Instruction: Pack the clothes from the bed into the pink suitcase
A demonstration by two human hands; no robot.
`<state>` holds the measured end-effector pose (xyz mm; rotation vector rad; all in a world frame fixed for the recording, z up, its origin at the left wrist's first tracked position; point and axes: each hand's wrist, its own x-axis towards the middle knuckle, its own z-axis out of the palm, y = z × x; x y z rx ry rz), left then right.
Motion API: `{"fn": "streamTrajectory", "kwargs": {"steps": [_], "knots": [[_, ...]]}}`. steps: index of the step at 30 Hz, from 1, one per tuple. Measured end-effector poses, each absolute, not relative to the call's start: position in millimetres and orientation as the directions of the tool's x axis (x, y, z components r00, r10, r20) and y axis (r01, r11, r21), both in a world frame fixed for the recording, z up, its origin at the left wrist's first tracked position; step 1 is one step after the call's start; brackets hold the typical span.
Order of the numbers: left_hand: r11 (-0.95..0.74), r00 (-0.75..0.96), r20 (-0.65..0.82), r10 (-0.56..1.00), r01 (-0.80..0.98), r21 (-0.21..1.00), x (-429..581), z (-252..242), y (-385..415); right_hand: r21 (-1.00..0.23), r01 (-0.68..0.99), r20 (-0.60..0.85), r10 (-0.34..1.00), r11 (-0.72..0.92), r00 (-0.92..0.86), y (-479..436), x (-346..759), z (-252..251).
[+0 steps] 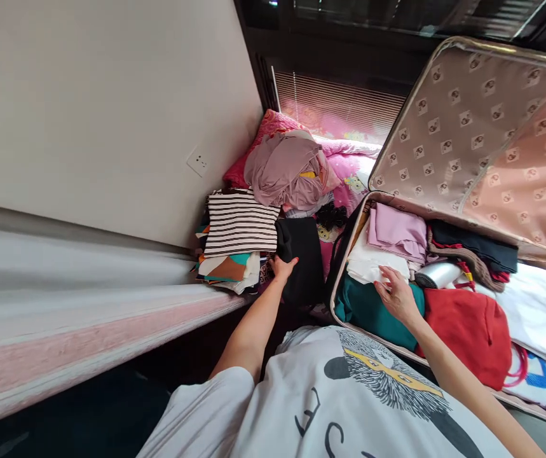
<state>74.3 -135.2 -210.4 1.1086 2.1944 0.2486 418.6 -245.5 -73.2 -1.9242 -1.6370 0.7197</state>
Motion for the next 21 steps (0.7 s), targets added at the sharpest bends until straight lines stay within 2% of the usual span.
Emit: {"fn": "streamTrajectory", "kwargs": {"steps": [4, 6, 9, 11, 13, 16, 21], "knots": [[0.654, -0.467, -0.474, 0.747, 0.645, 0.396, 85.0, -205.0, -128.7, -0.675, 0.725, -0.059, 0.99, -0.134, 0.128, -246.5, 418.8, -68.4], [0.611, -0.448, -0.427, 0.785, 0.675, 0.414, 84.0, -196.3, -136.9, -0.669, 0.732, -0.044, 0.99, -0.129, 0.135, -250.6, 423.1, -69.1], [0.424, -0.373, -0.201, 0.906, 0.78, 0.461, 64.0, -177.6, -155.4, -0.663, 0.738, -0.038, 0.99, -0.124, 0.133, -256.9, 432.3, -73.5], [0.343, -0.356, -0.049, 0.933, 0.841, 0.419, 37.3, -163.7, -167.5, -0.653, 0.747, -0.038, 0.991, -0.122, 0.129, -259.3, 437.0, -76.4], [0.374, -0.401, 0.013, 0.916, 0.865, 0.335, 3.9, -151.9, -176.9, -0.647, 0.753, -0.036, 0.991, -0.12, 0.127, -259.7, 438.9, -77.8], [0.43, -0.437, -0.009, 0.899, 0.88, 0.201, -43.8, -142.3, -183.8, -0.64, 0.762, -0.035, 0.994, -0.101, 0.102, -255.5, 435.8, -75.7], [0.367, -0.355, -0.139, 0.924, 0.927, 0.072, -79.0, -139.2, -182.0, -0.598, 0.801, -0.004, 0.999, 0.037, -0.049, -229.5, 406.2, -62.3]]}}
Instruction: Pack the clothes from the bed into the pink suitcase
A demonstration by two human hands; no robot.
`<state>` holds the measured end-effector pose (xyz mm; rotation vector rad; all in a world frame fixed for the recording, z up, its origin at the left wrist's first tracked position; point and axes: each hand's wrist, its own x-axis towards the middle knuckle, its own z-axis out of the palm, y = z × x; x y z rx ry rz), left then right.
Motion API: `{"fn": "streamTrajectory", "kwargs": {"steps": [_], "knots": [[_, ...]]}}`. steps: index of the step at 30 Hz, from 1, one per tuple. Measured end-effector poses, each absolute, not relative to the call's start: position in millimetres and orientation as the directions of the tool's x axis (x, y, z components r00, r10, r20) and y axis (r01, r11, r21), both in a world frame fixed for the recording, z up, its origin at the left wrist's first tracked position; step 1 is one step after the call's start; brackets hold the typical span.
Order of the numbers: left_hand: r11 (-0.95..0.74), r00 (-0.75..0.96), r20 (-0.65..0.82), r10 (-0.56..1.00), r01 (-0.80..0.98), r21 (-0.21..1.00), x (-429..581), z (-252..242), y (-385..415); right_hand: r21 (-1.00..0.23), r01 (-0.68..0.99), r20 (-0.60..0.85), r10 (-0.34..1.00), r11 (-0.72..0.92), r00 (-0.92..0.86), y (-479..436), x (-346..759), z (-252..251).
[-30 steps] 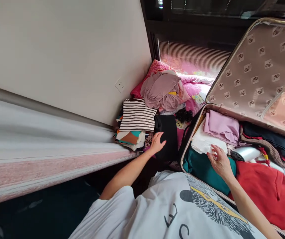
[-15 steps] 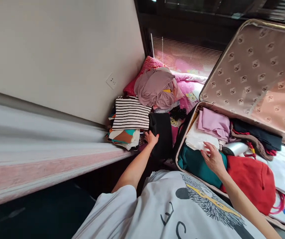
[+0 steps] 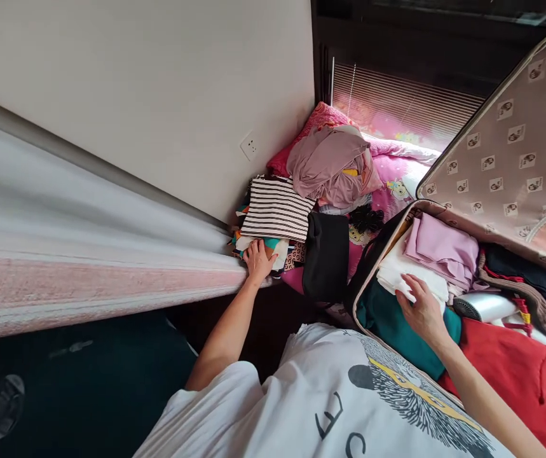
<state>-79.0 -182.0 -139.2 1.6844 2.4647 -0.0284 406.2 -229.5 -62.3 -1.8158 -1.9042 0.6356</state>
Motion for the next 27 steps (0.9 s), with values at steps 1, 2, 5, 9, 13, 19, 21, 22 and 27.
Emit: {"fn": "streamTrajectory", "kwargs": {"steps": [1, 2, 5, 9, 13, 19, 21, 22, 27], "knots": [[0.366, -0.353, -0.154, 0.923, 0.929, 0.064, -79.8, -138.5, -180.4, -0.594, 0.8, -0.001, 0.995, 0.082, -0.103, -220.0, 394.1, -59.1], [0.368, -0.354, -0.169, 0.92, 0.928, 0.059, -79.5, -137.5, -178.6, -0.593, 0.794, -0.003, 0.986, 0.135, -0.17, -209.0, 379.1, -56.1], [0.375, -0.358, -0.194, 0.913, 0.925, 0.057, -74.9, -134.6, -171.6, -0.575, 0.748, -0.023, 0.908, 0.331, -0.419, -168.8, 317.3, -50.4], [0.387, -0.37, -0.196, 0.908, 0.92, 0.054, -64.7, -134.2, -158.5, -0.465, 0.719, -0.149, 0.755, 0.516, -0.638, -113.0, 209.3, -53.9], [0.42, -0.399, -0.263, 0.879, 0.907, 0.028, -50.8, -138.1, -145.0, -0.37, 0.721, -0.26, 0.68, 0.586, -0.686, -71.9, 116.2, -72.2], [0.468, -0.446, -0.309, 0.84, 0.884, -0.005, -40.9, -146.2, -135.5, -0.386, 0.745, -0.314, 0.682, 0.545, -0.661, -28.9, 58.1, -100.1], [0.467, -0.442, -0.288, 0.85, 0.884, 0.021, -43.0, -147.8, -135.3, -0.412, 0.741, -0.312, 0.682, 0.53, -0.661, -6.4, 58.8, -97.6], [0.466, -0.437, -0.279, 0.855, 0.884, 0.041, -44.6, -148.2, -135.6, -0.421, 0.736, -0.3, 0.684, 0.531, -0.665, 8.1, 63.5, -93.2], [0.473, -0.427, -0.296, 0.854, 0.875, 0.102, -50.2, -151.6, -138.5, -0.493, 0.684, -0.188, 0.701, 0.538, -0.688, 90.8, 136.2, -53.3]]}}
